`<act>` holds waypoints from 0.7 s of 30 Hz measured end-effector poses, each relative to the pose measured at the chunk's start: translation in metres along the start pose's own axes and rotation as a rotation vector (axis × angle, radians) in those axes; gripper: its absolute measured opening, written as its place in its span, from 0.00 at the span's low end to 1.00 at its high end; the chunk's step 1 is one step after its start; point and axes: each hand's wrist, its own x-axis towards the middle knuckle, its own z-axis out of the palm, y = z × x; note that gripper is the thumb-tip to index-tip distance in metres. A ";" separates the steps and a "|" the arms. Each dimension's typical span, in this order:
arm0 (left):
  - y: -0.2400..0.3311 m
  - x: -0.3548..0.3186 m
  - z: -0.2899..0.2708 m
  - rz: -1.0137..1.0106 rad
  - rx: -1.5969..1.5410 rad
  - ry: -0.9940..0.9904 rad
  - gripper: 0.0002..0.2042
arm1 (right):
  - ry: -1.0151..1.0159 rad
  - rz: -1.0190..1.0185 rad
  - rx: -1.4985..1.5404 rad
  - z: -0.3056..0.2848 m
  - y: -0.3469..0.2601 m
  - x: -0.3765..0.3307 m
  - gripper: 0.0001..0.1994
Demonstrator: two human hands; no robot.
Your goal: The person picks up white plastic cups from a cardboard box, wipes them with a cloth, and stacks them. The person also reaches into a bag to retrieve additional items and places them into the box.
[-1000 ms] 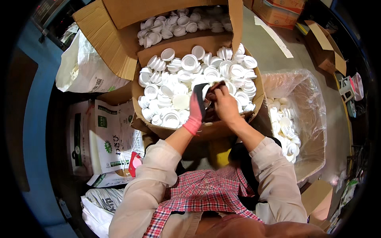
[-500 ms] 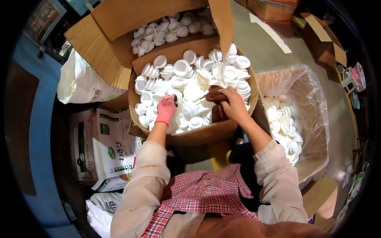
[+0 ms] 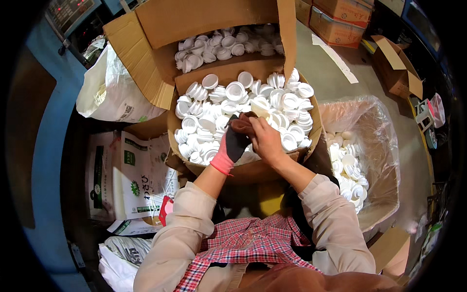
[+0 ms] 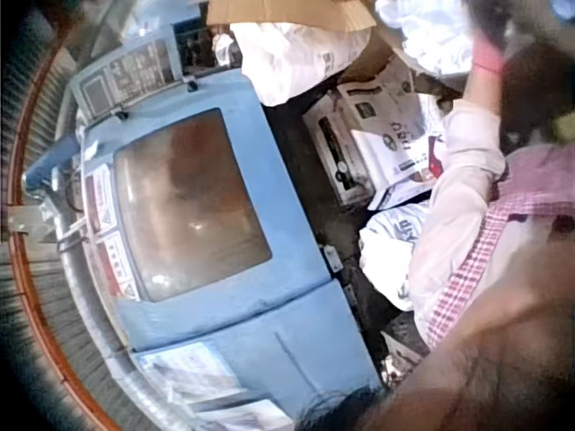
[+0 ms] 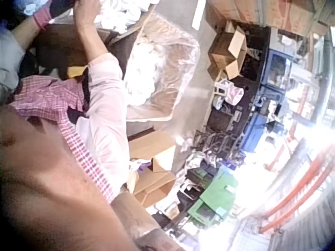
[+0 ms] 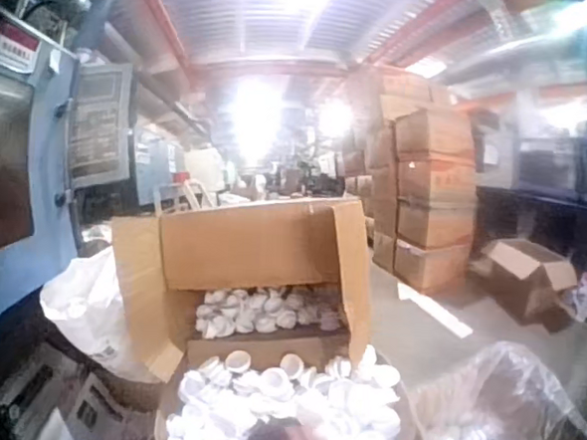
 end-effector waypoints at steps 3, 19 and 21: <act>0.009 -0.001 -0.004 0.221 -0.049 -0.062 0.19 | 0.000 -0.218 -0.146 0.016 -0.010 -0.006 0.19; -0.026 -0.004 0.000 0.468 0.568 0.261 0.24 | -0.003 -0.354 -0.041 -0.002 -0.002 0.010 0.25; -0.016 -0.013 0.009 0.179 0.389 0.212 0.21 | 0.072 -0.174 -0.100 0.006 0.013 0.006 0.24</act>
